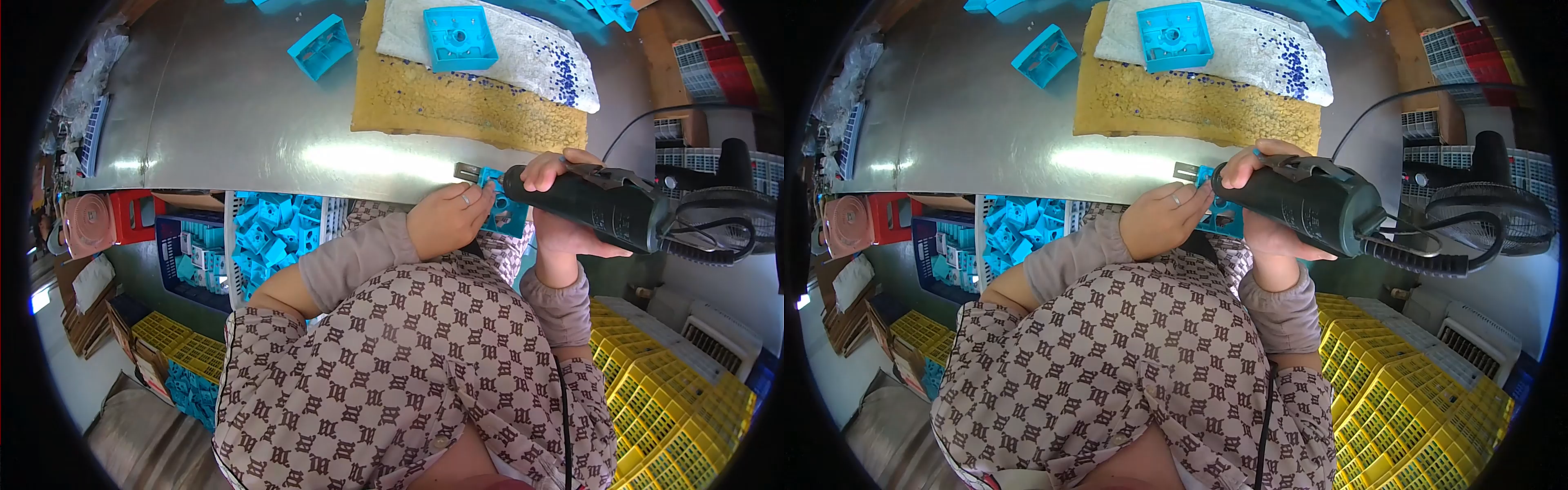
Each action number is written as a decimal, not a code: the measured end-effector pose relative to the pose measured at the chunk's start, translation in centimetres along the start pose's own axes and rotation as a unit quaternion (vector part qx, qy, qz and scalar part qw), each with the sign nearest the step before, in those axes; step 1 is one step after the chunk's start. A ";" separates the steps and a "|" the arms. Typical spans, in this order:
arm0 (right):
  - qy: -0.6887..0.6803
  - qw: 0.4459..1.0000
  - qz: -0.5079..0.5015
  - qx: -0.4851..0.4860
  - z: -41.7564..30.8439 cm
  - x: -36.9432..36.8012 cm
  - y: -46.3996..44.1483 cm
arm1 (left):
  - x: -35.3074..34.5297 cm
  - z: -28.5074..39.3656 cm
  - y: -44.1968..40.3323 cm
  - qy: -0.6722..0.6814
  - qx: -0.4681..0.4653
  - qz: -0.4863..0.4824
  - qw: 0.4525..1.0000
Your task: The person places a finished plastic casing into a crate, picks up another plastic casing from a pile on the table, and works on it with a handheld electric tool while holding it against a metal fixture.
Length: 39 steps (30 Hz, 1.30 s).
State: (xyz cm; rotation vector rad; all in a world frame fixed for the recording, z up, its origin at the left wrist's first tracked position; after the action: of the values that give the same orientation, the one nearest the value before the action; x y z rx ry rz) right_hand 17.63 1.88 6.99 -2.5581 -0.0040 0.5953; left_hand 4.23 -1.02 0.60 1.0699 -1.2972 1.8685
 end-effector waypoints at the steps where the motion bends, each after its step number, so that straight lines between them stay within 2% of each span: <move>1: 0.002 1.000 0.005 -0.006 0.0 -0.1 0.0 | 0.0 0.0 0.0 0.002 0.001 0.001 1.000; 5: -0.007 1.000 -0.024 -0.014 0.1 -0.3 -0.7 | 0.2 -0.2 -0.1 0.009 0.001 0.010 1.000; 8: 0.011 0.998 -0.033 -0.055 0.6 -0.4 -1.1 | 0.1 -0.3 -0.1 0.025 0.000 0.021 0.999; 12: 0.000 0.991 0.018 -0.131 2.0 -0.7 -1.6 | 0.0 -0.4 0.2 0.053 0.009 0.047 0.997; 15: 0.005 0.994 -0.018 -0.103 2.8 -0.9 -1.6 | 0.1 -0.7 0.2 0.067 0.018 0.075 0.995; 18: 0.017 0.988 0.038 -0.149 3.7 -0.4 -1.1 | -0.1 -0.8 0.4 0.077 0.022 0.088 0.993; 22: -0.014 0.988 0.016 -0.156 4.2 -0.5 -1.5 | -0.2 -0.9 0.4 0.057 0.015 0.090 0.994; 27: 0.019 0.988 0.054 -0.145 3.6 -0.4 -1.0 | -0.3 0.0 0.4 0.019 -0.029 0.118 0.992; 30: 0.018 0.990 0.051 -0.127 3.0 0.3 -0.9 | -1.3 1.0 -1.2 0.013 -0.066 0.089 0.994; 33: -0.006 0.995 0.007 -0.095 2.2 0.4 -0.9 | -2.8 1.5 -1.9 0.017 -0.040 0.007 0.999; 36: -0.014 0.994 0.089 -0.056 0.9 1.8 -1.0 | -3.3 1.7 -1.9 -0.033 -0.045 -0.017 0.998; 39: -0.003 0.997 0.074 -0.013 -1.1 2.6 -0.6 | -3.1 1.9 -2.0 -0.046 -0.043 -0.050 0.997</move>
State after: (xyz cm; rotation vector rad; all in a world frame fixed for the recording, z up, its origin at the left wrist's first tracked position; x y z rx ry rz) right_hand 20.47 2.12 7.07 -2.5978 0.1789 0.6626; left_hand 7.91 -2.28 -0.89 1.1652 -1.3377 1.6926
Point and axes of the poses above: each hand's wrist, its own y-axis away from the middle knuckle, its own x-axis out of the back of the hand, z = x × y, the point moved 6 cm from there along -y, towards the middle knuckle, and after that the axes turned 7 degrees about y, right-handed, at the moved point
